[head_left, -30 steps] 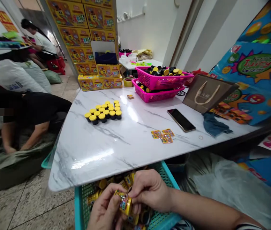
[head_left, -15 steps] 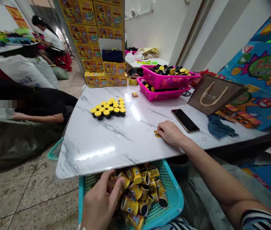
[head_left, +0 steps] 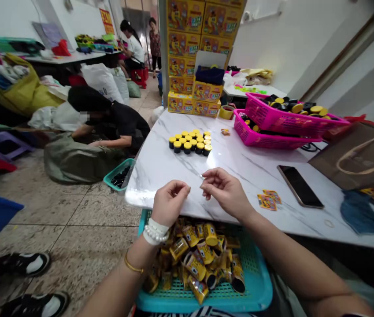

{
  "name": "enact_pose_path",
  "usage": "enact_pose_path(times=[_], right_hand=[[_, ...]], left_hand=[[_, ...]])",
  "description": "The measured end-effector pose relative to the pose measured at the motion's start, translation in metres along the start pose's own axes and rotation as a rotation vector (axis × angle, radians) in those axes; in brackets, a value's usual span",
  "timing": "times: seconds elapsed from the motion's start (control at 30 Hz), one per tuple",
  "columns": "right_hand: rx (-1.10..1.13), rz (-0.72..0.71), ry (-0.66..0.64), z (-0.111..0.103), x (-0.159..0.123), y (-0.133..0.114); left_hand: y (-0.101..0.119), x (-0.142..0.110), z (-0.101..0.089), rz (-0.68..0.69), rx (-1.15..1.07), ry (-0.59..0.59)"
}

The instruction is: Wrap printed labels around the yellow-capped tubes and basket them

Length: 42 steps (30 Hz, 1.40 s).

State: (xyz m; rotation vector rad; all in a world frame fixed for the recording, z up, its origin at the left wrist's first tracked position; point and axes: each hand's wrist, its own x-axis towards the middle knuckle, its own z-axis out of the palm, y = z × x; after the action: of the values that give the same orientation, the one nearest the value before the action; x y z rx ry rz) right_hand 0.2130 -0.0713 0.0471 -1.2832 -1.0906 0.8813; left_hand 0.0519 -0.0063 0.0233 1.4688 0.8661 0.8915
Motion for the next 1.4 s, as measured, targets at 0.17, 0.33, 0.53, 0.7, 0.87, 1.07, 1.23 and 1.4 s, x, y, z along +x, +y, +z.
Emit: enact_pose_path(times=[0.17,0.33,0.53,0.7,0.87,1.07,1.23,1.4], right_hand=[[-0.215,-0.025,0.122,-0.02,-0.024,0.002],[-0.494,-0.025,0.022,-0.044,-0.1,0.002],[-0.843,-0.047,-0.232,-0.062,-0.176,0.036],[-1.196,-0.05,-0.371,-0.054,-0.195,0.053],[-1.247,0.02,-0.545,-0.038,-0.183,0.06],[-0.626,0.036,-0.358,-0.048,-0.14,0.02],[-0.411,0.042,-0.136,-0.035,-0.06,-0.015],[-0.126,0.188,-0.338,-0.002,0.011,-0.012]], left_hand=[[-0.009,-0.022,-0.018,0.115,0.128,-0.009],[-0.029,-0.059,-0.024,0.145,0.229,-0.161],[-0.042,-0.071,-0.023,-0.012,0.213,-0.161],[-0.04,-0.076,-0.012,0.004,0.246,-0.198],[-0.041,-0.084,-0.004,0.04,0.26,-0.268],[-0.025,-0.082,-0.006,0.022,0.189,-0.25],[-0.004,-0.051,0.003,-0.062,-0.062,-0.213],[0.009,-0.012,-0.004,-0.11,-0.187,-0.113]])
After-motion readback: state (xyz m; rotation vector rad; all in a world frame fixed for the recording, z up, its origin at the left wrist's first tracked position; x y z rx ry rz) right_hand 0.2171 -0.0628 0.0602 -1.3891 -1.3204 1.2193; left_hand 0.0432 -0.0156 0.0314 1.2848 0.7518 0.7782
